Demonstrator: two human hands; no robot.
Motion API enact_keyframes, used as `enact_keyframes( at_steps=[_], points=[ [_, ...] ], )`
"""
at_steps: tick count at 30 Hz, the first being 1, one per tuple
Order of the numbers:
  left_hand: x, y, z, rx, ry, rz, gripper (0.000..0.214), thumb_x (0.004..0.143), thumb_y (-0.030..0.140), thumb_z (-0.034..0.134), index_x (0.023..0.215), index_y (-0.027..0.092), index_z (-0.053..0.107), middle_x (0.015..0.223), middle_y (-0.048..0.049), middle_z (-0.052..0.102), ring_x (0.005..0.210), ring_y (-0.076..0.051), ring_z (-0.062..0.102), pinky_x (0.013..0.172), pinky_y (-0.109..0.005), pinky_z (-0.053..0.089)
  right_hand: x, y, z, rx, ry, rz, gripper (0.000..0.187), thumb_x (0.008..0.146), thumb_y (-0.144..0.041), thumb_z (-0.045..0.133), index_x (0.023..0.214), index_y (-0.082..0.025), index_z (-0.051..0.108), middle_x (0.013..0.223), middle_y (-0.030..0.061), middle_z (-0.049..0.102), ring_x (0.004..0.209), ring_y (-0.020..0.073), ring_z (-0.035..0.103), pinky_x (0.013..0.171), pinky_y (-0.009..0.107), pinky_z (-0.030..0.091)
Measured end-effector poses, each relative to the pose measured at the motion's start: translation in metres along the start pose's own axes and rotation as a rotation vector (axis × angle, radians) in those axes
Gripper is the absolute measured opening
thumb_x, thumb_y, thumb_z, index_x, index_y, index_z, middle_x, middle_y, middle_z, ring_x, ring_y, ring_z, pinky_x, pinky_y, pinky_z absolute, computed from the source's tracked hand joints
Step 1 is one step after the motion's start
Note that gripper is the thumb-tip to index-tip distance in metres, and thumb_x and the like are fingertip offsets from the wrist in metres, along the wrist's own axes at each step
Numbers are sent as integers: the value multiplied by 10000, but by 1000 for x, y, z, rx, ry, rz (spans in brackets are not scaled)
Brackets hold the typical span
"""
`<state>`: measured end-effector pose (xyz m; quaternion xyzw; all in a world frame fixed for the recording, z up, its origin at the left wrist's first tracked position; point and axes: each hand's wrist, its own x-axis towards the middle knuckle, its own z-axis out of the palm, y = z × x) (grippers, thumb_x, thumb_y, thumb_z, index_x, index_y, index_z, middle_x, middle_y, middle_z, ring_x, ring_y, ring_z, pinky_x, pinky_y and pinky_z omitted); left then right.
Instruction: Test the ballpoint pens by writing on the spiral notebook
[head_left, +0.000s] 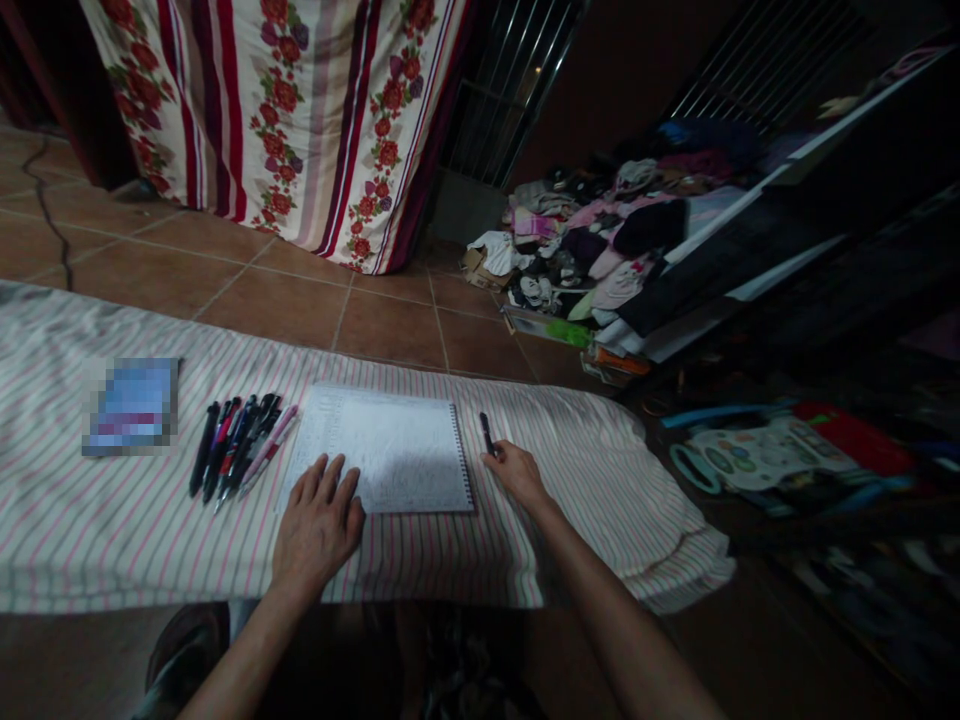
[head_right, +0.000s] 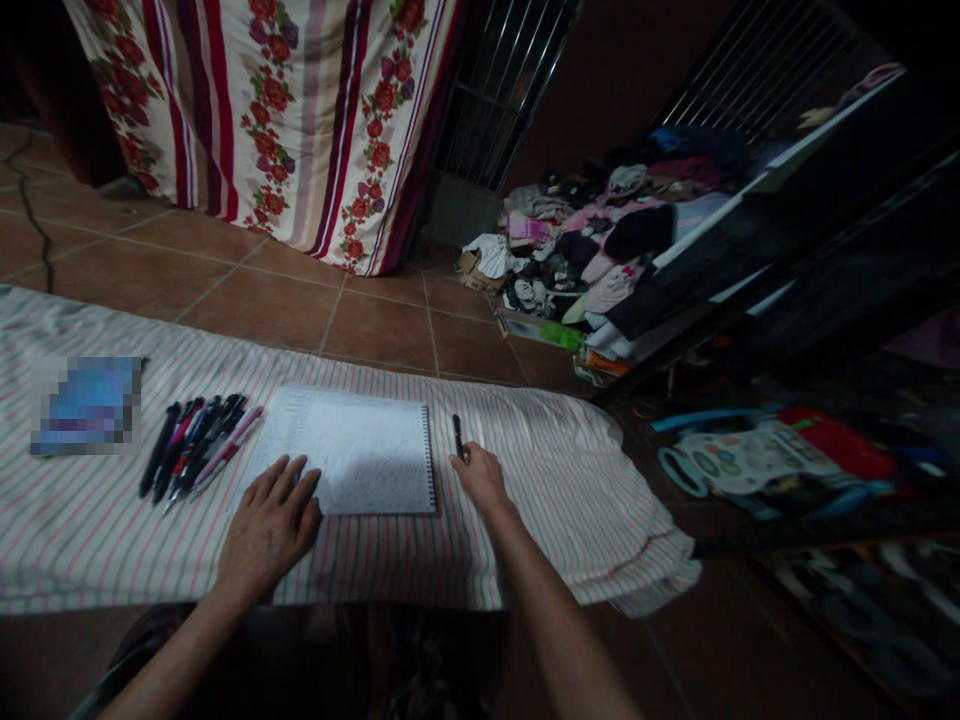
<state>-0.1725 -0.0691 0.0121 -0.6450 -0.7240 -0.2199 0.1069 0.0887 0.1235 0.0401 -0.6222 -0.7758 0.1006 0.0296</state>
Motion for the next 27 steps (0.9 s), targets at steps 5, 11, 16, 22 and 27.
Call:
enact_keyframes(
  at_steps=[5, 11, 16, 22, 27],
  points=[
    [0, 0, 0, -14, -8, 5, 349, 814, 257, 455, 1136, 174, 564, 1261, -123, 532, 1237, -314, 391, 963, -472, 372, -2, -6, 4, -21, 10, 23, 317, 809, -397, 500, 984, -154, 605, 841, 75, 676, 792, 195, 619, 664, 254, 385],
    [-1, 0, 0, -58, -22, -16, 344, 817, 239, 456, 1138, 170, 561, 1267, -129, 525, 1247, -316, 375, 981, -481, 353, -4, -12, 8, 18, 44, 150, 312, 822, -362, 465, 1018, -144, 571, 843, 82, 673, 826, 188, 629, 685, 246, 403],
    [-2, -2, -2, -94, -28, -49, 353, 818, 213, 455, 1157, 181, 547, 1285, -112, 511, 1261, -306, 357, 1002, -482, 334, -4, -13, 4, 10, 13, 206, 360, 812, -365, 454, 1068, -132, 555, 906, 100, 675, 888, 223, 622, 701, 275, 409],
    [-4, -4, -5, -153, -4, -42, 344, 817, 227, 462, 1146, 174, 547, 1301, -126, 490, 1272, -304, 351, 1006, -498, 334, -6, -8, -5, -11, -8, 226, 339, 806, -349, 450, 1069, -171, 570, 938, 95, 677, 922, 227, 620, 694, 283, 421],
    [-3, -5, -9, -186, 36, -24, 327, 807, 220, 472, 1118, 168, 556, 1294, -134, 488, 1281, -304, 335, 1015, -508, 329, -6, 2, -4, -27, 13, 205, 350, 796, -363, 442, 1056, -177, 585, 940, 105, 680, 918, 234, 623, 694, 295, 428]
  ],
)
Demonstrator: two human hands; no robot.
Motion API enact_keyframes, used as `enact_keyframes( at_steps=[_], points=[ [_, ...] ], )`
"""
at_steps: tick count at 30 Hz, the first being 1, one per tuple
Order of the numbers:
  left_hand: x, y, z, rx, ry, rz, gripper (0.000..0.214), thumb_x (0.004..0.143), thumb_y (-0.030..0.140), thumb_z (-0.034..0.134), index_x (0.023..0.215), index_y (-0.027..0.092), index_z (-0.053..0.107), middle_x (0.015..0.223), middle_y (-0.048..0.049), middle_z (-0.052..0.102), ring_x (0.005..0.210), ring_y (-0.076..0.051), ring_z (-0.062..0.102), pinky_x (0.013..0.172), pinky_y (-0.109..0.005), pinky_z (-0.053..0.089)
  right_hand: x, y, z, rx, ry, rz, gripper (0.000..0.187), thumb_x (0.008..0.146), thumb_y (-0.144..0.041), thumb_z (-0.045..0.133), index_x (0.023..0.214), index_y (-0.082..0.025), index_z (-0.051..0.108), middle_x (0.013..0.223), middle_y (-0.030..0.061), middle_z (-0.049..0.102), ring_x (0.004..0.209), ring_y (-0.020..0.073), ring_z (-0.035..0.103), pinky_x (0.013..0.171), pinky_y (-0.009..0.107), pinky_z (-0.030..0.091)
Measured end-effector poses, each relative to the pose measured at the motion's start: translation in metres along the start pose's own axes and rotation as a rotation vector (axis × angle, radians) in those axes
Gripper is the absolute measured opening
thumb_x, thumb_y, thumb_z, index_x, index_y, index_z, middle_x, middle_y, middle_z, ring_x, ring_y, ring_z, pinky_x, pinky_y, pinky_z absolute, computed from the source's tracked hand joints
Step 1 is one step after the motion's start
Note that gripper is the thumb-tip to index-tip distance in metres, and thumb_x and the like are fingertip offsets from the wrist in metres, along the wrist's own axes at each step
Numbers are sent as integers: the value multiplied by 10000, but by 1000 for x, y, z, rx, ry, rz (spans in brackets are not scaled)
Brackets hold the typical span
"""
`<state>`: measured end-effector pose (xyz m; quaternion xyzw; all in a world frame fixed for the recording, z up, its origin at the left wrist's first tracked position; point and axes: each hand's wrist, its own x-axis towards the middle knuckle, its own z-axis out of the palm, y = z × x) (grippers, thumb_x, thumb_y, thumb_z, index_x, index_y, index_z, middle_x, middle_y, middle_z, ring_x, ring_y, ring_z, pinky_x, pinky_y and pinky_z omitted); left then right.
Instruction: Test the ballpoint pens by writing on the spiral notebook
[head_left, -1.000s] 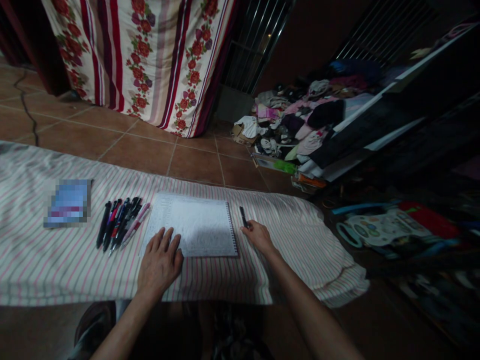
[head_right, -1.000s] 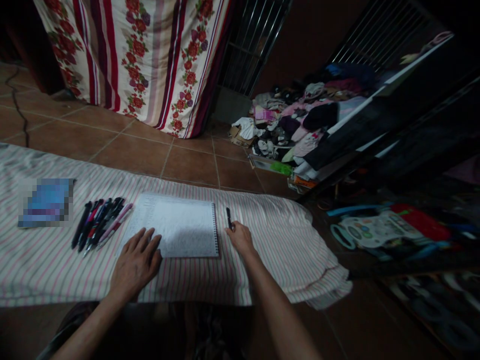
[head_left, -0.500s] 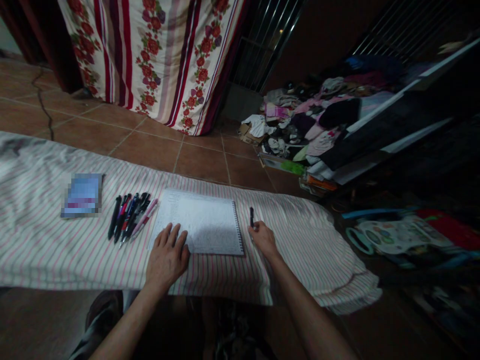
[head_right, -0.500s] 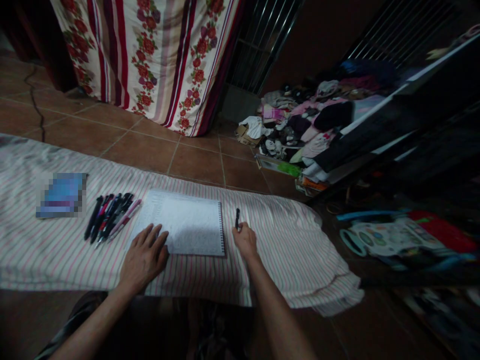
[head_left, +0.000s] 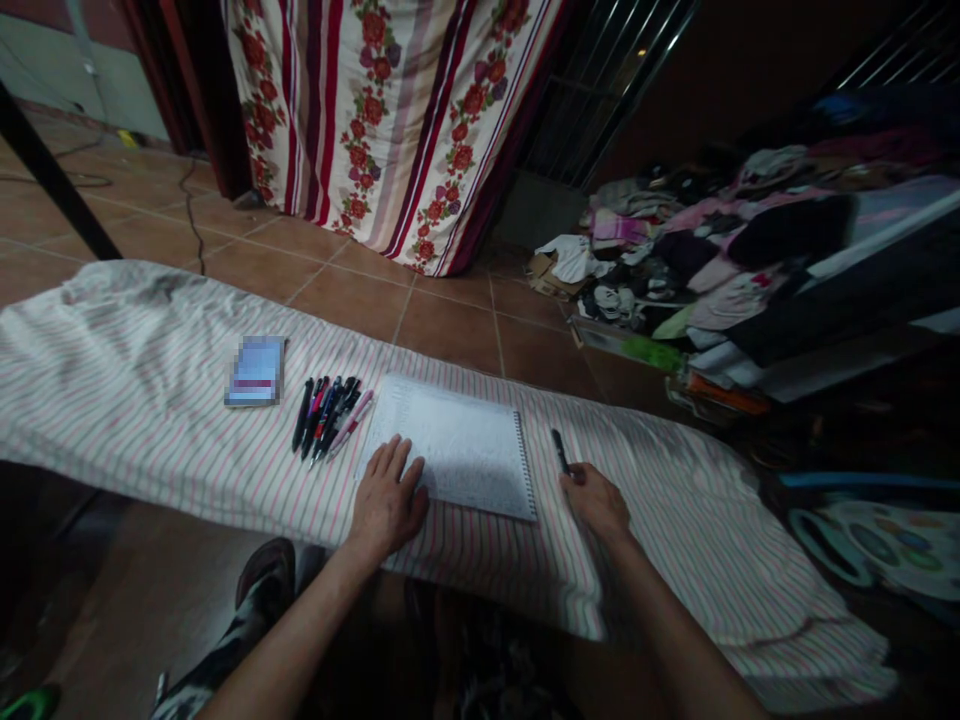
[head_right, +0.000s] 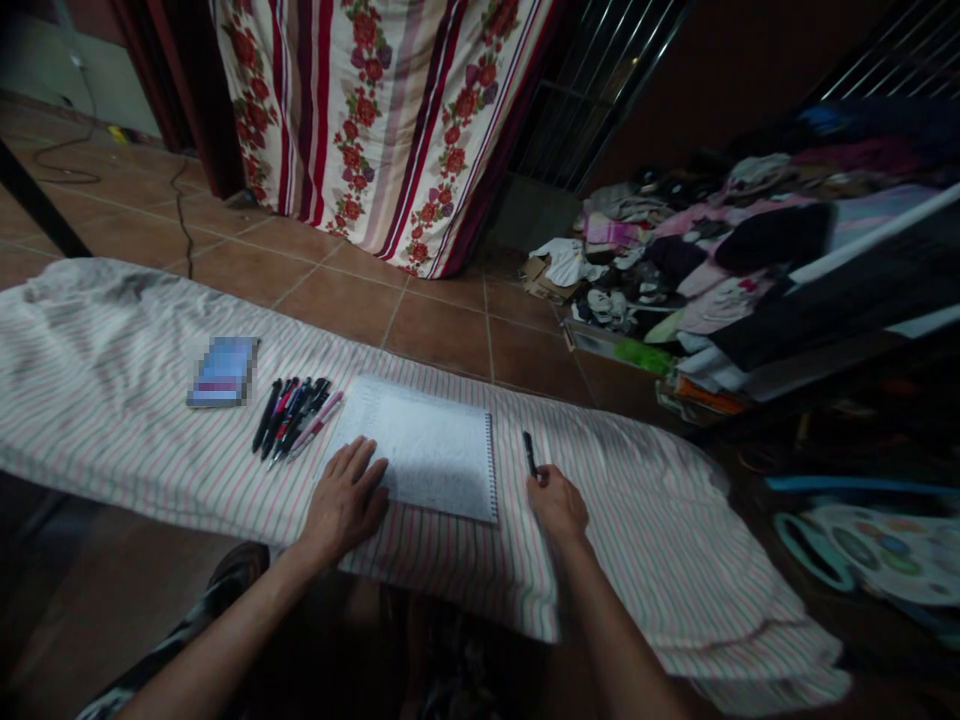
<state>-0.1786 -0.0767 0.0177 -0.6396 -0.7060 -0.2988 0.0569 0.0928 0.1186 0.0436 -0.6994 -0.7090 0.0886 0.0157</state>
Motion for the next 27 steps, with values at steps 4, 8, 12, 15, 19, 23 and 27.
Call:
enact_keyframes(
  at_steps=[4, 8, 12, 15, 19, 23, 27],
  points=[
    [3, -2, -10, -1, 42, -44, 256, 801, 187, 465, 1026, 174, 586, 1277, -133, 488, 1283, -301, 327, 977, -502, 380, 2, 7, 5, 7, 20, 1, 378, 800, -379, 438, 1076, -159, 575, 952, 117, 678, 902, 240, 623, 709, 309, 431],
    [5, -10, -23, 41, 94, -112, 211, 804, 166, 448, 936, 158, 611, 1257, -138, 491, 1280, -304, 324, 975, -492, 392, -1, 7, 4, 26, 8, -22, 415, 806, -432, 437, 1086, -152, 563, 940, 113, 671, 900, 237, 620, 713, 309, 437],
    [5, -27, -37, 87, 138, -183, 228, 796, 174, 456, 945, 145, 627, 1240, -140, 499, 1258, -307, 343, 992, -489, 381, -13, -4, -3, -37, 26, 33, 482, 803, -483, 414, 1128, -152, 545, 1020, 155, 616, 933, 278, 604, 722, 355, 439],
    [3, -41, -46, 111, 186, -260, 234, 791, 180, 460, 938, 173, 642, 1198, -119, 529, 1225, -302, 371, 974, -491, 395, -23, -23, -7, -73, 131, 26, 499, 814, -479, 381, 1174, -164, 520, 1092, 165, 560, 951, 298, 585, 738, 388, 433],
    [-3, -58, -56, 119, 249, -364, 241, 795, 182, 457, 919, 188, 663, 1135, -109, 555, 1152, -291, 419, 927, -461, 429, -39, -69, -5, 66, 194, -158, 395, 814, -389, 406, 1122, -187, 550, 1028, 102, 589, 914, 238, 581, 754, 332, 429],
    [-9, -77, -60, 103, 265, -480, 273, 793, 163, 442, 947, 188, 667, 1081, -107, 577, 1022, -279, 487, 788, -413, 486, -65, -133, 3, 268, 150, -370, 303, 783, -316, 452, 1008, -177, 600, 916, 71, 611, 768, 178, 573, 768, 287, 424],
    [-13, -100, -60, 45, 240, -655, 305, 802, 161, 408, 970, 186, 661, 947, -94, 596, 859, -231, 564, 681, -344, 489, -98, -192, 19, 491, 100, -540, 259, 768, -288, 465, 923, -152, 623, 828, 64, 600, 678, 153, 550, 735, 268, 437]
  ],
)
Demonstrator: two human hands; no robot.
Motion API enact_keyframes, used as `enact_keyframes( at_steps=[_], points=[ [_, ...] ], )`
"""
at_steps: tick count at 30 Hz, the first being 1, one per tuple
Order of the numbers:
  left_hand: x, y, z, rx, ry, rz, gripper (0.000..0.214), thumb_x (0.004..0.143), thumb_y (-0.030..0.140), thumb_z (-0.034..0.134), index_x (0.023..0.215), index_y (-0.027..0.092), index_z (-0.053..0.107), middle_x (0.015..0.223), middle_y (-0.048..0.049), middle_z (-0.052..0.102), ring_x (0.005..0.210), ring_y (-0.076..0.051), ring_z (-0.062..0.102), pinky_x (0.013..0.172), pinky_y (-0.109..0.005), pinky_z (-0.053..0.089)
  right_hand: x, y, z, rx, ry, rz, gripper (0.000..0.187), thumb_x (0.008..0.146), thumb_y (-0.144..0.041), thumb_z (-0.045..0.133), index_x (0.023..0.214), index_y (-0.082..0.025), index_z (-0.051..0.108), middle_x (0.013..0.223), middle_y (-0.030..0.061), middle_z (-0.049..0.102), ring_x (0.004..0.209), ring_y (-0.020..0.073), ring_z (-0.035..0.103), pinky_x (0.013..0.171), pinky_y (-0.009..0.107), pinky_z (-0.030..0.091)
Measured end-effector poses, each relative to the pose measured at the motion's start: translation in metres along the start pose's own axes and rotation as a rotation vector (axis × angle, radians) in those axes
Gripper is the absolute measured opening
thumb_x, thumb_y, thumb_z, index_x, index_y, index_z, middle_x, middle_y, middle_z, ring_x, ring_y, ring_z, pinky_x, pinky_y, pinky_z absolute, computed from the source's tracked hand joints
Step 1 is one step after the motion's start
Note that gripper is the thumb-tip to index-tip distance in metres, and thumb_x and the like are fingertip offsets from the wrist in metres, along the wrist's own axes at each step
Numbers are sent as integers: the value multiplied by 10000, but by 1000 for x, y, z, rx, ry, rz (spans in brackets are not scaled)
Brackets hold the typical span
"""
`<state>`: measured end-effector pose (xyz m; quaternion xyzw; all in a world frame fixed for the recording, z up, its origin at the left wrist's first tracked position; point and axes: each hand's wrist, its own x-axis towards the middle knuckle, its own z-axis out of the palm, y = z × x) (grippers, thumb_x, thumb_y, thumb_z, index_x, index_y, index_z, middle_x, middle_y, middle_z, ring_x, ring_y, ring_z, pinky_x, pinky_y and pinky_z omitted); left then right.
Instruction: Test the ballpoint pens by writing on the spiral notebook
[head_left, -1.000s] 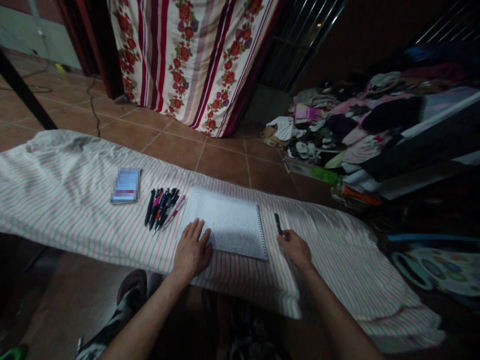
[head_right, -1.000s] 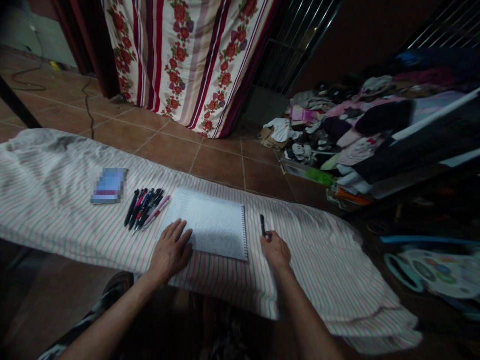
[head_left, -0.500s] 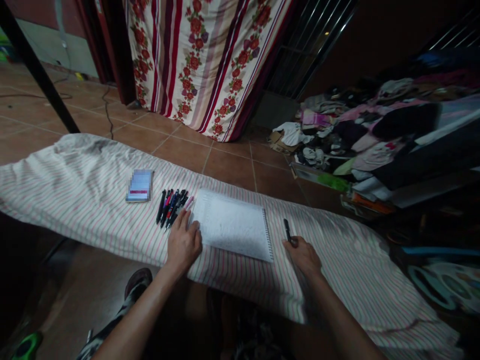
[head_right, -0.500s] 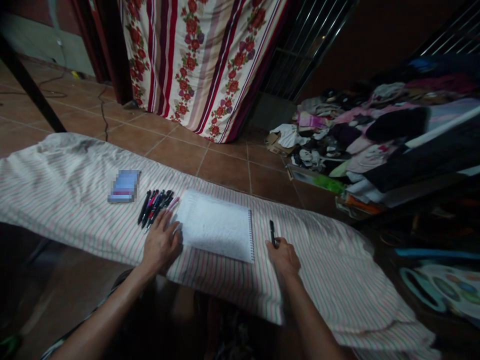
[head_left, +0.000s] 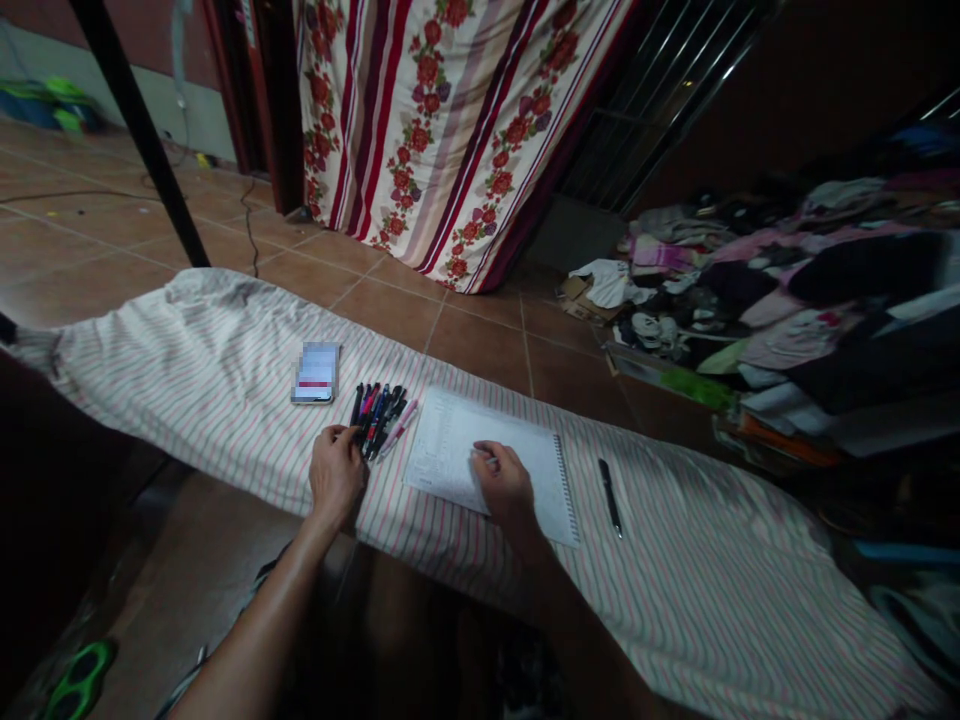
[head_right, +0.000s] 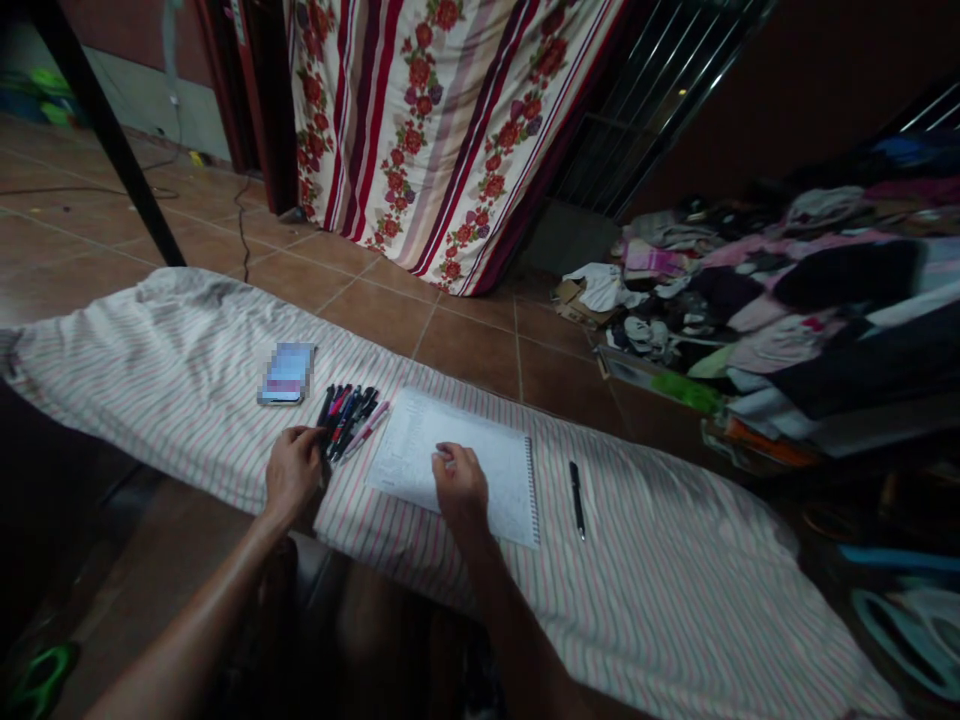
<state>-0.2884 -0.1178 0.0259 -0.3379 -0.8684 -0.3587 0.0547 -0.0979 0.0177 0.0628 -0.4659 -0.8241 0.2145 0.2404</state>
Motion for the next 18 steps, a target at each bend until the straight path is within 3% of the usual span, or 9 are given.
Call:
enact_keyframes(
  at_steps=[4, 8, 18],
  points=[
    [8, -13, 1, -57, -49, -84, 319, 817, 162, 387, 1010, 177, 642, 932, -86, 602, 841, -204, 596, 686, -308, 476, -6, -35, 41, 144, -91, -104, 201, 768, -251, 476, 890, -185, 622, 809, 41, 586, 667, 140, 549, 736, 268, 447],
    [10, -17, 1, -81, -79, -79, 306, 824, 170, 393, 1022, 176, 625, 928, -80, 622, 848, -205, 599, 706, -306, 466, -1, -53, 71, 210, -186, -161, 184, 783, -237, 486, 901, -196, 620, 833, 36, 588, 685, 136, 559, 725, 264, 457],
    [9, -11, 1, -41, -120, -87, 233, 798, 154, 464, 976, 195, 608, 949, -53, 607, 804, -166, 583, 656, -262, 422, 27, -86, 99, 162, -264, -167, 210, 791, -205, 495, 927, -201, 654, 879, 40, 619, 814, 150, 580, 779, 257, 432]
  ],
)
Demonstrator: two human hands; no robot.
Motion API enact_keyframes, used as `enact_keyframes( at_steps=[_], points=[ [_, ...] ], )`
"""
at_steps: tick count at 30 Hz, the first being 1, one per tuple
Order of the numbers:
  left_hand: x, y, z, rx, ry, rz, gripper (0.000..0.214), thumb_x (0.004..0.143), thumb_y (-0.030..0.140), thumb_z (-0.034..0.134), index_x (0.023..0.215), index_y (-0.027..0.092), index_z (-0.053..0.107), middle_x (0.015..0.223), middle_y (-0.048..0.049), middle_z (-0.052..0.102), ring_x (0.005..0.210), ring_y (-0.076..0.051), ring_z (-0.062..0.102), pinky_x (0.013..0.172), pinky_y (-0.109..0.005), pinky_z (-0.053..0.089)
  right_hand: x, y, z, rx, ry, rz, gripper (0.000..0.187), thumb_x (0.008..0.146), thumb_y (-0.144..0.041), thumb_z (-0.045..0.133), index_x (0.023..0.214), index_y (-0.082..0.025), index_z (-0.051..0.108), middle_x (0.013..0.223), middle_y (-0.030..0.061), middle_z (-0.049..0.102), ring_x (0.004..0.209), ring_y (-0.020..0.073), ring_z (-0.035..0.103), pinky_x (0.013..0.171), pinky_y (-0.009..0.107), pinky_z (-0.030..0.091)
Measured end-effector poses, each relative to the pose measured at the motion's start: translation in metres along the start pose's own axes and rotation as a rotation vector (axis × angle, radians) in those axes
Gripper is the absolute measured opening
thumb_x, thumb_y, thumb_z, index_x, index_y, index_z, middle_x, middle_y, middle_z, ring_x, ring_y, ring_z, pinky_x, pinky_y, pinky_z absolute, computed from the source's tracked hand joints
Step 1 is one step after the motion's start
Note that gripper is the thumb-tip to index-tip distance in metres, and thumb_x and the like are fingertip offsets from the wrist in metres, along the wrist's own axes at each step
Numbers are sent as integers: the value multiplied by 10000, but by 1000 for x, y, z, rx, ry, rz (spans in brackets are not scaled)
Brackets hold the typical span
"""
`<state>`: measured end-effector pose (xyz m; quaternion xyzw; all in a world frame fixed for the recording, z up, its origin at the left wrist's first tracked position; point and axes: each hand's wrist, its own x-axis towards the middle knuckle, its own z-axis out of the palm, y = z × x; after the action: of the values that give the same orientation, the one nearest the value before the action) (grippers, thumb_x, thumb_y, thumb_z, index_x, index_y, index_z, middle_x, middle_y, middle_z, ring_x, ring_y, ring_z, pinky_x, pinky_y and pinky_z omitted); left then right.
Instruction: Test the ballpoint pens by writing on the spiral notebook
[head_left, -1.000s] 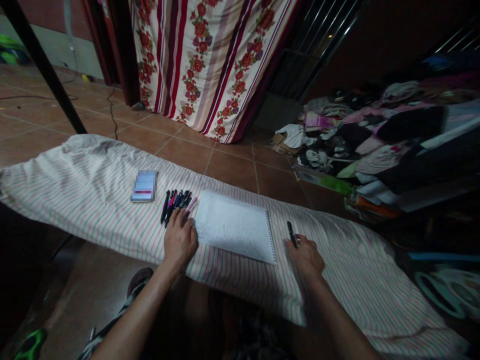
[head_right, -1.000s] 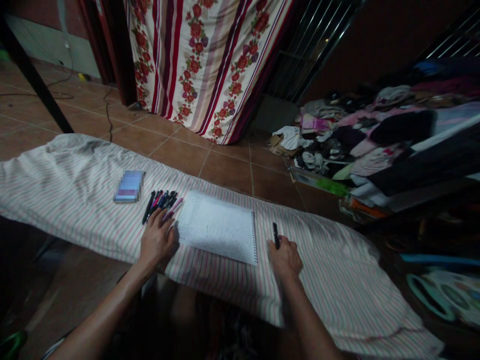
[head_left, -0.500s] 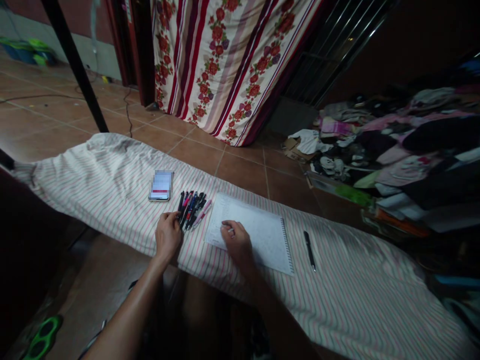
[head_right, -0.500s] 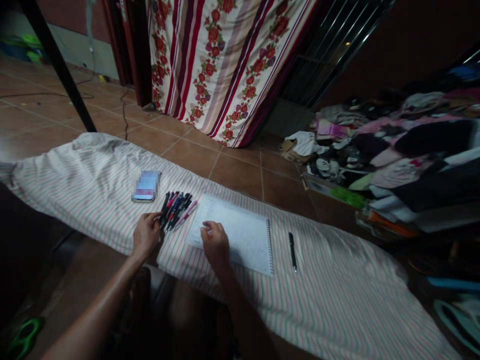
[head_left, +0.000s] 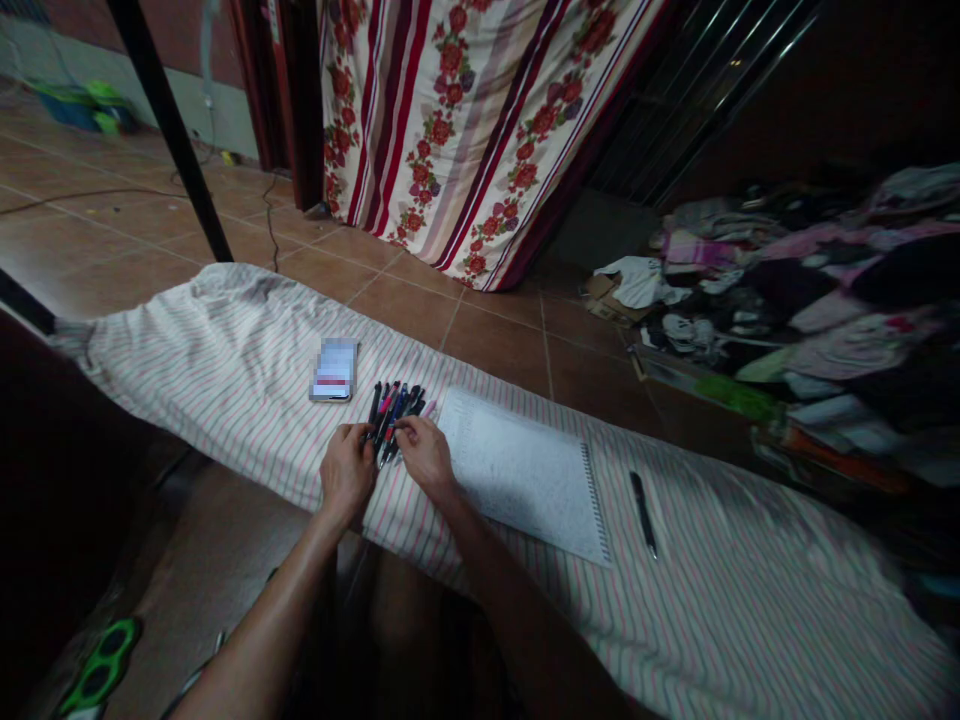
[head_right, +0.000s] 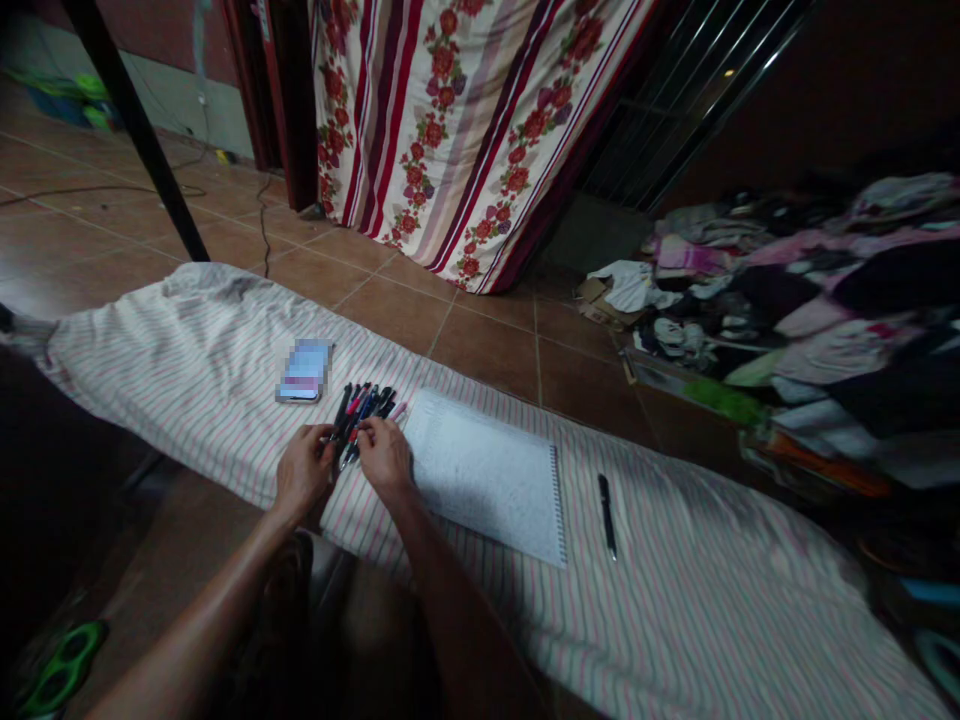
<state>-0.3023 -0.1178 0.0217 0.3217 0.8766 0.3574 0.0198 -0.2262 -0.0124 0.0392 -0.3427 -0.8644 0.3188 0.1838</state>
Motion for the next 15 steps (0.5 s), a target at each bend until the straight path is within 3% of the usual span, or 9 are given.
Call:
enact_keyframes(
  at_steps=[15],
  points=[
    [0, -2, 5, -19, 74, 6, 193, 814, 162, 448, 934, 180, 599, 887, -46, 614, 780, -167, 573, 645, -265, 403, 22, -16, 13, -120, -76, -80, 290, 817, -190, 441, 1011, -225, 654, 932, 65, 644, 890, 170, 590, 821, 265, 418]
  ],
)
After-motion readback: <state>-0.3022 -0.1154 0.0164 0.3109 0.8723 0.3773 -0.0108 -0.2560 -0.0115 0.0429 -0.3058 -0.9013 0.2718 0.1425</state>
